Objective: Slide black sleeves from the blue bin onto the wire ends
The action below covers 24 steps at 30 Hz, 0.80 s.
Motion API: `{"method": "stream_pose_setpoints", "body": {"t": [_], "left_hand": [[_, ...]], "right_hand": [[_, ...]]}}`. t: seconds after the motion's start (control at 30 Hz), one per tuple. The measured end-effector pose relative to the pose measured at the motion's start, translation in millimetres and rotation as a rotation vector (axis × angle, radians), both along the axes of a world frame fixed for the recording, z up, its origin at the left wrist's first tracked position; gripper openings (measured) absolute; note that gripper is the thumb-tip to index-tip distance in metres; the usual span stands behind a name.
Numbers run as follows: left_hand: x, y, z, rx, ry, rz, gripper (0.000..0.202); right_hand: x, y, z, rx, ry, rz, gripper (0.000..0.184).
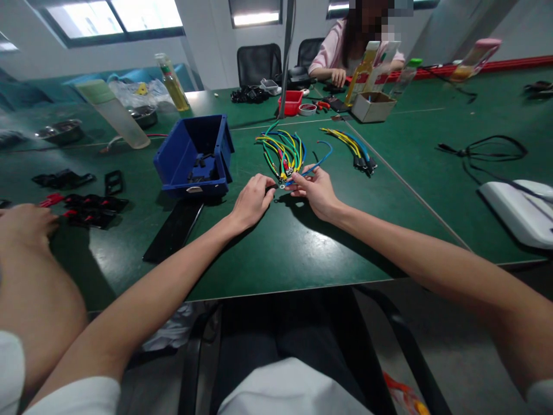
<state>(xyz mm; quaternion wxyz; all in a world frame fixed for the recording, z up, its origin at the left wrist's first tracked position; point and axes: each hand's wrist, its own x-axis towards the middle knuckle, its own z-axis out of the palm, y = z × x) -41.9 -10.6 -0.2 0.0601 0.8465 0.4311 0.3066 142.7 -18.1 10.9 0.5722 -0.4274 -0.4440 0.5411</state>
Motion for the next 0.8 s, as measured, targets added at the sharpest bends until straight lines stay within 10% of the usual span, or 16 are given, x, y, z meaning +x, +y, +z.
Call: {"method": "stream_pose_setpoints", "body": {"t": [0.8], "left_hand": [[-0.6, -1.6, 2.6, -0.053, -0.023, -0.031, 0.012]], "right_hand": [[0.7, -6.6, 2.4, 0.017, -0.016, -0.055, 0.048]]}}
